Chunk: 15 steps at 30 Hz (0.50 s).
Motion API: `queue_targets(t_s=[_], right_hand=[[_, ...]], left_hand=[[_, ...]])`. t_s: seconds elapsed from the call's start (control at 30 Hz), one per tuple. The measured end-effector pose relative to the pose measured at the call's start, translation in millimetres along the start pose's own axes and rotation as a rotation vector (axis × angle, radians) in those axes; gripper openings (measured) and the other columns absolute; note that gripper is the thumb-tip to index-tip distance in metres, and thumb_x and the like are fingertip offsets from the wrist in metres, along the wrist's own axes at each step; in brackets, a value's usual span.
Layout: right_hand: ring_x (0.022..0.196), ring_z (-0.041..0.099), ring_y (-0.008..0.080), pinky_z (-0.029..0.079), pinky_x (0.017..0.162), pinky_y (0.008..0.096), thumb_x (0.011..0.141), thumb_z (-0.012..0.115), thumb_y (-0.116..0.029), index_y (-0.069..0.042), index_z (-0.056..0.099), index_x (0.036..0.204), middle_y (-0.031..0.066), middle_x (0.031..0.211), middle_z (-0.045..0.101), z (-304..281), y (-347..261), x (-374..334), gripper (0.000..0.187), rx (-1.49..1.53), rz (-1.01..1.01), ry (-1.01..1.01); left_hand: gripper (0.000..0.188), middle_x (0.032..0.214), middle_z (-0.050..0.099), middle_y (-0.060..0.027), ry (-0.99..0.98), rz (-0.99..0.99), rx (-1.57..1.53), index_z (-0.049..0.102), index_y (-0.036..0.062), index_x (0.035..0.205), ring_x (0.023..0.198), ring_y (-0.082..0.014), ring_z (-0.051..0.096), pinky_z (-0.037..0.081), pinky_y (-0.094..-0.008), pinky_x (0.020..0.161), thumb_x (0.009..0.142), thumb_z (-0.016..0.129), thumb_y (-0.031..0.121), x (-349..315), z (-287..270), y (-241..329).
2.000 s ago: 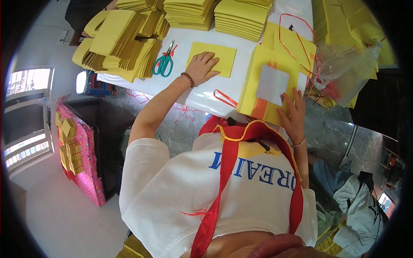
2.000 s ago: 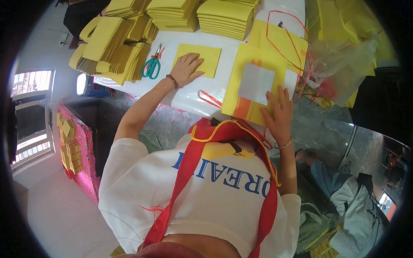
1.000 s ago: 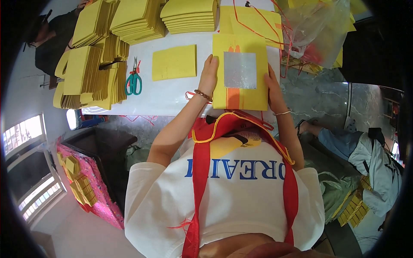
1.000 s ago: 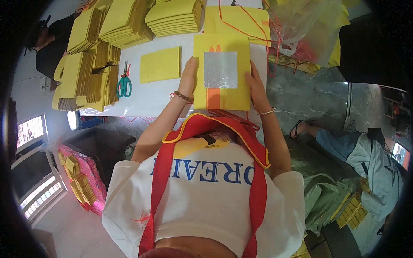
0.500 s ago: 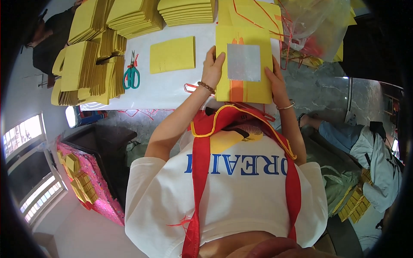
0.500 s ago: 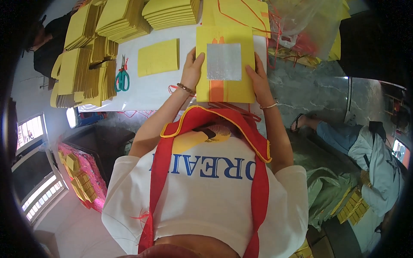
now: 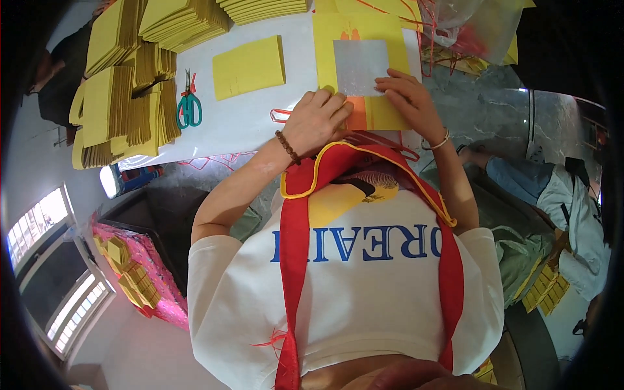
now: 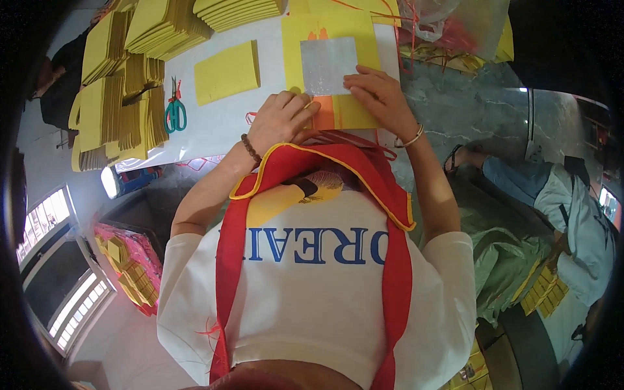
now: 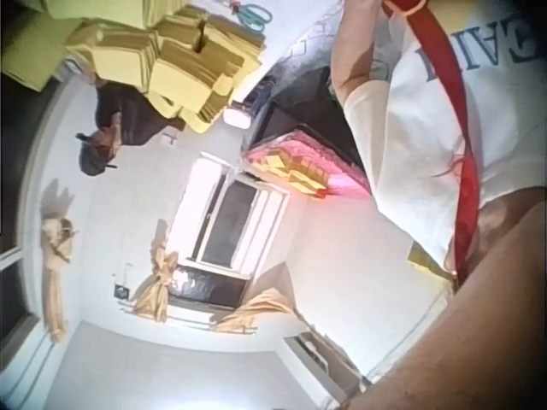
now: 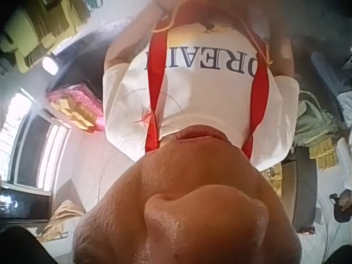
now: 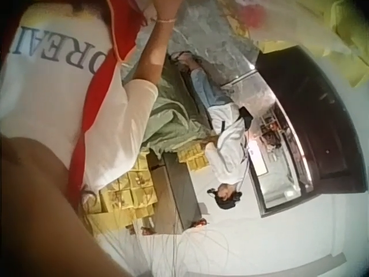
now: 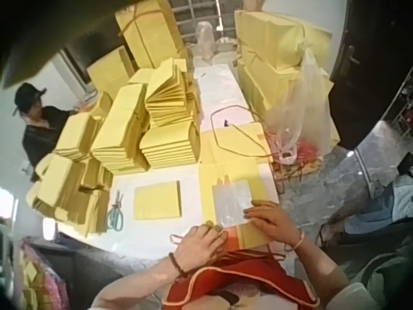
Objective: Folding and stacking sheets of yellow joss paper.
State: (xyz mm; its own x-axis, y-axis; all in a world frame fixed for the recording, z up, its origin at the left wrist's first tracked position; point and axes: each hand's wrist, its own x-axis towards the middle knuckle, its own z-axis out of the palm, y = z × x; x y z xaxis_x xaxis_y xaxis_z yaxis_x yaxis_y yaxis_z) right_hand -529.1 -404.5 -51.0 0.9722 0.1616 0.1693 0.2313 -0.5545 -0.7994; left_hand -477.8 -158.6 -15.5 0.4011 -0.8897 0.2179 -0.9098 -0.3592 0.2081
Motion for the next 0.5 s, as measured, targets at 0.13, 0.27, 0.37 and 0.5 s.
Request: queue_targets(t_s=[0.13, 0.27, 0.37, 0.5], right_hand=[[0.117, 0.046, 0.0229, 0.036, 0.096, 0.0353, 0.096, 0.032, -0.033, -0.002, 0.050, 0.120, 0.0121, 0.109, 0.060, -8.3, 1.3, 3.1, 0.043, 0.736, 0.375, -0.003], [0.117, 0.045, 0.0234, 0.033, 0.099, 0.0348, 0.096, 0.018, -0.043, 0.000, 0.042, 0.127, 0.0138, 0.110, 0.060, -12.2, 2.8, 5.7, 0.058, 0.677, 0.323, 0.038], [0.117, 0.045, 0.0234, 0.030, 0.101, 0.0347, 0.095, 0.016, -0.047, -0.002, 0.036, 0.131, 0.0135, 0.111, 0.059, -8.3, 2.0, 3.4, 0.062, 0.831, 0.361, 0.060], [0.115, 0.047, 0.0233, 0.030, 0.102, 0.0354, 0.094, 0.019, -0.049, -0.002, 0.038, 0.130, 0.0145, 0.112, 0.059, -7.0, 5.1, 1.6, 0.062, 0.769, 0.305, 0.057]], left_hand=[[0.025, 0.084, 0.054, -0.0054, 0.028, 0.026, -0.113, 0.057, 0.0071, 0.094, 0.084, -0.0216, 0.052, 0.044, -0.0319, 0.070, 0.074, 0.063, 0.021, 1.6, -4.4, -4.1], [0.018, 0.068, 0.057, -0.0075, 0.062, -0.139, -0.469, 0.061, 0.0010, 0.090, 0.061, -0.0229, 0.054, 0.044, -0.0318, 0.056, 0.083, 0.059, 0.017, 8.3, -5.6, -14.5], [0.020, 0.061, 0.054, -0.0050, -0.017, -0.351, -0.706, 0.062, -0.0015, 0.088, 0.055, -0.0154, 0.050, 0.042, -0.0292, 0.052, 0.086, 0.057, 0.018, 11.0, -4.7, -20.9], [0.021, 0.060, 0.051, 0.0020, -0.165, -0.573, -0.915, 0.062, -0.0017, 0.088, 0.058, -0.0036, 0.042, 0.036, -0.0220, 0.051, 0.086, 0.057, 0.018, 16.0, -9.1, -27.2]])
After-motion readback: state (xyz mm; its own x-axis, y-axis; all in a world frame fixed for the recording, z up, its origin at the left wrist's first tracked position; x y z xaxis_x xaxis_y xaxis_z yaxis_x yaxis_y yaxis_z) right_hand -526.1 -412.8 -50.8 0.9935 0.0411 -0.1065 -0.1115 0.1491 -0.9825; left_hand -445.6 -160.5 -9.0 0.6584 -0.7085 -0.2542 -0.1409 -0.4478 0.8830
